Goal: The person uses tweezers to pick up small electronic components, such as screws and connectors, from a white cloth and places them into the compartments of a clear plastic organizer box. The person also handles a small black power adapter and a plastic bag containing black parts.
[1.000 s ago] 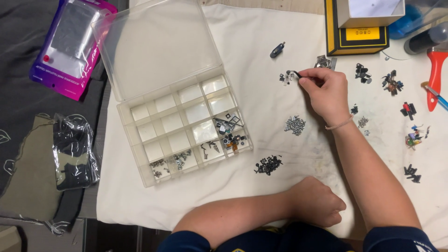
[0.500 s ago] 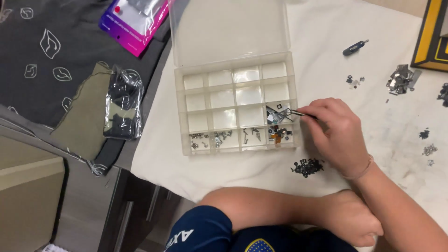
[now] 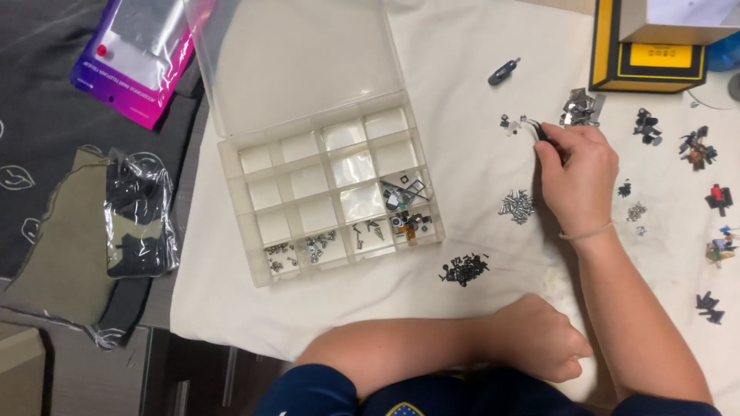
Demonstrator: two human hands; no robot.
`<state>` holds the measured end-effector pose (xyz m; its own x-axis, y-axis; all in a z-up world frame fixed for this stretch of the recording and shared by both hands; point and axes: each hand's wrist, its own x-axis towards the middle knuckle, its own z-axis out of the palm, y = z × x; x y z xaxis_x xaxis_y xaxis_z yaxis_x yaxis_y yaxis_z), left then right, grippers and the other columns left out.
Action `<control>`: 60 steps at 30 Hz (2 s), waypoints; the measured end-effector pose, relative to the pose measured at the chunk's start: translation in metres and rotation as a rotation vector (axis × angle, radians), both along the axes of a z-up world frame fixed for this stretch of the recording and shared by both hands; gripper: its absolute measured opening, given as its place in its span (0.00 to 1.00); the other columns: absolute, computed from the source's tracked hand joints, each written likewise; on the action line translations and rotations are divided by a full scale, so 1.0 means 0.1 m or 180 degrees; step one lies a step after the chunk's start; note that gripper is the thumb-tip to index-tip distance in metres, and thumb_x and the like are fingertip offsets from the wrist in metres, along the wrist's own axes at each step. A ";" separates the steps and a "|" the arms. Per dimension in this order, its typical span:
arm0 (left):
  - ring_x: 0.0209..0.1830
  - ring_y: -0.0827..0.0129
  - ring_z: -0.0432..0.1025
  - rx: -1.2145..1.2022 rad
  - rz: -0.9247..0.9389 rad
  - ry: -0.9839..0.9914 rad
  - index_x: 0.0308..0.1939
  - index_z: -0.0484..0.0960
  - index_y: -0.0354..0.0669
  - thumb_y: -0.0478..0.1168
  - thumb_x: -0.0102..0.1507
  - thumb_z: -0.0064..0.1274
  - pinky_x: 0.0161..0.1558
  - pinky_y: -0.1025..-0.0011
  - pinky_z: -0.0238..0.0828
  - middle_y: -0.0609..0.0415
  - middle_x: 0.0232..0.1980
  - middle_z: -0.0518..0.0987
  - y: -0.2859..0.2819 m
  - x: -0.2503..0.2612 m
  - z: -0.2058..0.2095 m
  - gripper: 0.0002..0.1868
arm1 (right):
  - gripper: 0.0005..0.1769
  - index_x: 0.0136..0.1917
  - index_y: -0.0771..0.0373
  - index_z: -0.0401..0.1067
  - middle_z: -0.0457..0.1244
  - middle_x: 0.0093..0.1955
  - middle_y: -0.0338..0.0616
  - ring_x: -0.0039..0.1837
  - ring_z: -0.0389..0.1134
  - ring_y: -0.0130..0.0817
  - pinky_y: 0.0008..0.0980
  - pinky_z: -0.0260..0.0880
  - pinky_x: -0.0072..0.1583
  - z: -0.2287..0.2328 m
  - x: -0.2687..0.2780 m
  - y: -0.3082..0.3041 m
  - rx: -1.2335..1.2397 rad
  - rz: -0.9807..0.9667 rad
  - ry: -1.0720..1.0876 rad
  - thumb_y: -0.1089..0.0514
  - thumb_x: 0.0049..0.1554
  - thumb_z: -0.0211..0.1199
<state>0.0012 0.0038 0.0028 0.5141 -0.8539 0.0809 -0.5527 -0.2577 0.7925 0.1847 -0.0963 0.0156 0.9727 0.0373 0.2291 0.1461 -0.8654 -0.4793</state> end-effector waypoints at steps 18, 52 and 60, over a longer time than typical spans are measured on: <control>0.30 0.48 0.77 0.0091 -0.0017 -0.0036 0.22 0.73 0.51 0.46 0.54 0.40 0.26 0.56 0.60 0.48 0.26 0.81 0.00 0.02 0.02 0.10 | 0.15 0.60 0.62 0.82 0.66 0.49 0.50 0.52 0.68 0.45 0.44 0.67 0.55 -0.11 0.07 0.05 -0.0039 -0.0199 -0.0073 0.61 0.61 0.66; 0.27 0.50 0.76 -0.0286 0.0227 -0.0211 0.19 0.76 0.52 0.47 0.53 0.44 0.24 0.55 0.63 0.50 0.23 0.79 0.02 -0.02 -0.04 0.11 | 0.10 0.53 0.63 0.81 0.71 0.51 0.44 0.47 0.68 0.26 0.21 0.65 0.45 0.70 -0.27 0.68 0.1860 0.0556 0.0599 0.63 0.58 0.66; 0.23 0.44 0.64 -0.1490 0.0290 -0.0425 0.18 0.74 0.39 0.39 0.49 0.45 0.29 0.49 0.54 0.43 0.21 0.71 0.00 0.04 -0.07 0.08 | 0.12 0.57 0.63 0.79 0.66 0.49 0.44 0.51 0.67 0.40 0.36 0.69 0.55 0.61 -0.41 1.04 0.0899 0.1663 -0.0045 0.64 0.62 0.60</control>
